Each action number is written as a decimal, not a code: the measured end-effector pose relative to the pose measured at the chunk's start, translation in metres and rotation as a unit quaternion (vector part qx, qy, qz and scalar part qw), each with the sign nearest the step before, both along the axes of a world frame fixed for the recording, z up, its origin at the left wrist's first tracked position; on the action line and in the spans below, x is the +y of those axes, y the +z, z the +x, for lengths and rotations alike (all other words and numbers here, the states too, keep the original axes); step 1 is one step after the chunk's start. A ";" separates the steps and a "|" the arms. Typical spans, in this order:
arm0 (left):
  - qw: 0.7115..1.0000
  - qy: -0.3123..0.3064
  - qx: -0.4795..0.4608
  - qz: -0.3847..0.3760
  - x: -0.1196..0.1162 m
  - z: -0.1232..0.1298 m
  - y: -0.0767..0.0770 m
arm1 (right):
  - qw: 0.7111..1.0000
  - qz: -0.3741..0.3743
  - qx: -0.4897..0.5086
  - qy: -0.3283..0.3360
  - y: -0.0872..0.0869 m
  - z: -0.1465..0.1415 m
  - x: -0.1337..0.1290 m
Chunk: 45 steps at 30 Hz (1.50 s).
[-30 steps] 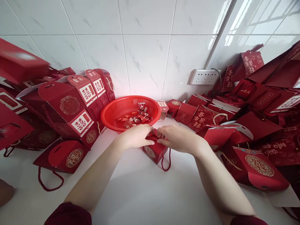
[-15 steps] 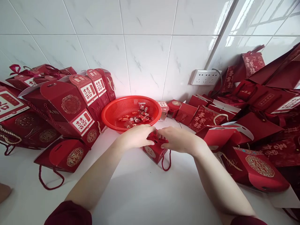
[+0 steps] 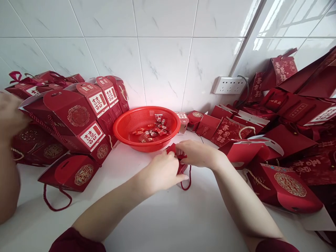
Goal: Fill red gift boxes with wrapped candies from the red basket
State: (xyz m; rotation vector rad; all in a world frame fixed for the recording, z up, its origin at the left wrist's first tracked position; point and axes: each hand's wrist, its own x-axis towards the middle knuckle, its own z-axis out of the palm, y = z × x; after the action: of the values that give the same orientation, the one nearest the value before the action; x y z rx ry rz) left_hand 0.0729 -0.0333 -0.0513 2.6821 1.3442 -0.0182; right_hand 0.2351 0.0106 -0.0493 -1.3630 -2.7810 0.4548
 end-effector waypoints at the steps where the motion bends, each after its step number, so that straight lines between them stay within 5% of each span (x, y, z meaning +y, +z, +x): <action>1: 1.000 -0.001 0.005 0.024 -0.003 0.003 -0.005 | 1.000 0.005 -0.002 0.001 -0.001 0.000 0.001; 6: 0.993 0.035 -0.055 0.097 -0.003 0.001 -0.033 | 1.000 0.016 -0.019 0.001 0.003 0.006 0.002; 14: 0.973 0.026 -0.229 0.029 0.015 -0.038 -0.073 | 0.996 0.011 0.047 -0.072 0.022 0.037 0.003; 21: 0.969 -0.033 -0.239 -0.046 0.006 -0.066 -0.066 | 0.997 -0.023 0.062 -0.041 0.006 0.034 0.016; 27: 0.973 -0.038 -0.226 -0.024 -0.001 -0.077 -0.070 | 0.991 -0.113 0.054 0.041 -0.005 0.018 0.031; 34: 0.962 -0.035 -0.268 -0.045 0.001 -0.077 -0.077 | 0.976 -0.206 0.060 0.016 -0.003 0.016 0.026; 39: 0.951 -0.036 -0.306 -0.027 0.007 -0.087 -0.073 | 0.981 -0.189 0.014 -0.031 -0.003 0.010 0.024; 45: 0.959 -0.054 -0.278 0.026 -0.002 -0.082 -0.069 | 0.987 -0.162 -0.010 -0.013 -0.007 -0.001 0.021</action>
State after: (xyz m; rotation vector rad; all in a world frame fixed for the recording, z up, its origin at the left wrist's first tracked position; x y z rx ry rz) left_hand -0.0090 -0.0350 -0.1206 2.5100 1.0276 0.7101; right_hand 0.2345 0.0314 -0.0561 -1.4606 -2.7920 0.9309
